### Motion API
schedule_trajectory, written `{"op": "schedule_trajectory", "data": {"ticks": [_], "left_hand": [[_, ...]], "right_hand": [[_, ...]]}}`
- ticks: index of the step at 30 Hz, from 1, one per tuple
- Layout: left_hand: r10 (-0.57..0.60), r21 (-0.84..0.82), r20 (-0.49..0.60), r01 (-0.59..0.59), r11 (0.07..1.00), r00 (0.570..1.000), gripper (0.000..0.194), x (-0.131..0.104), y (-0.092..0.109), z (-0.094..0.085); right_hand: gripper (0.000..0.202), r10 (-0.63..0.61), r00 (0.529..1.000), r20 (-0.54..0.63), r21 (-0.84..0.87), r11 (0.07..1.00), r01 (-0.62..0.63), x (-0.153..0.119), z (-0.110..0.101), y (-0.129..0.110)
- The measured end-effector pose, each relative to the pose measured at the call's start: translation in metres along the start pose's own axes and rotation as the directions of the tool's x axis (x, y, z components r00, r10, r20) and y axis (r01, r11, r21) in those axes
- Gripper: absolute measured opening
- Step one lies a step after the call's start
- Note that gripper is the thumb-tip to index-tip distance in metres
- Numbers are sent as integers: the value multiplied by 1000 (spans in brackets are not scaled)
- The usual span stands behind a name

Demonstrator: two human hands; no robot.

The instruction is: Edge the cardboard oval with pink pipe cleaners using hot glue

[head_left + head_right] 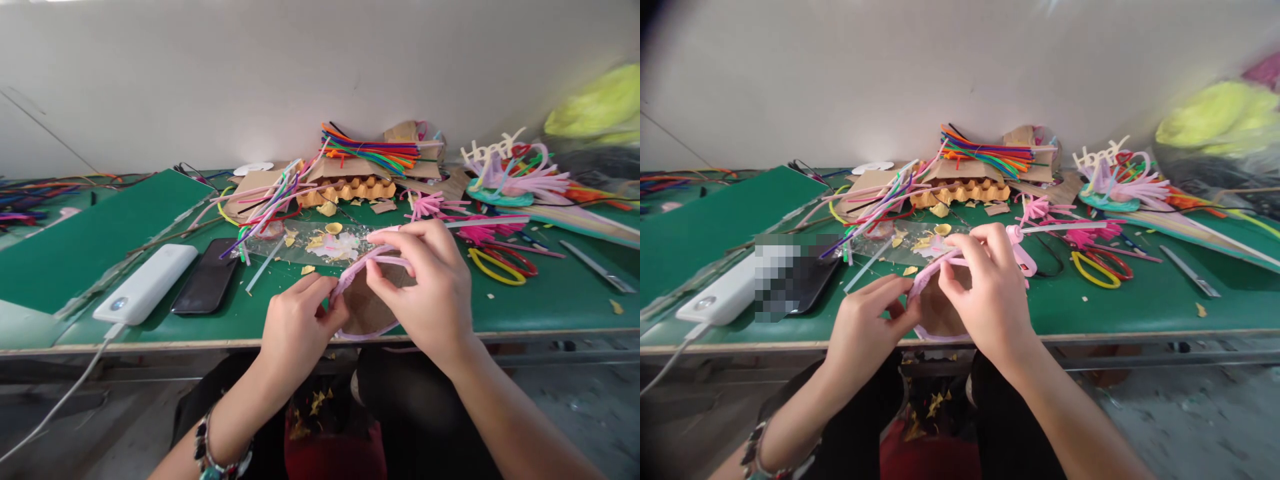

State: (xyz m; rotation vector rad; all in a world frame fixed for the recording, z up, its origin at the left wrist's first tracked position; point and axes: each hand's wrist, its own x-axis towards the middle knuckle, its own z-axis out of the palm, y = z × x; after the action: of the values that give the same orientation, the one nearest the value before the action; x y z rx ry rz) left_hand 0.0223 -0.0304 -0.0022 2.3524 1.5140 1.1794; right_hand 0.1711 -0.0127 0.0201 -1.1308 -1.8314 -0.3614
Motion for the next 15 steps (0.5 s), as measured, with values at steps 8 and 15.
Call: {"op": "schedule_trajectory", "data": {"ticks": [8, 15], "left_hand": [[11, 0, 18, -11, 1000, 1000, 15, 1, -1, 0], [-124, -287, 146, 162, 944, 982, 14, 4, -2, -5]], "right_hand": [[12, -28, 999, 35, -24, 999, 29, 3, -1, 2], [9, -76, 996, 55, -94, 992, 81, 10, -3, -3]]}}
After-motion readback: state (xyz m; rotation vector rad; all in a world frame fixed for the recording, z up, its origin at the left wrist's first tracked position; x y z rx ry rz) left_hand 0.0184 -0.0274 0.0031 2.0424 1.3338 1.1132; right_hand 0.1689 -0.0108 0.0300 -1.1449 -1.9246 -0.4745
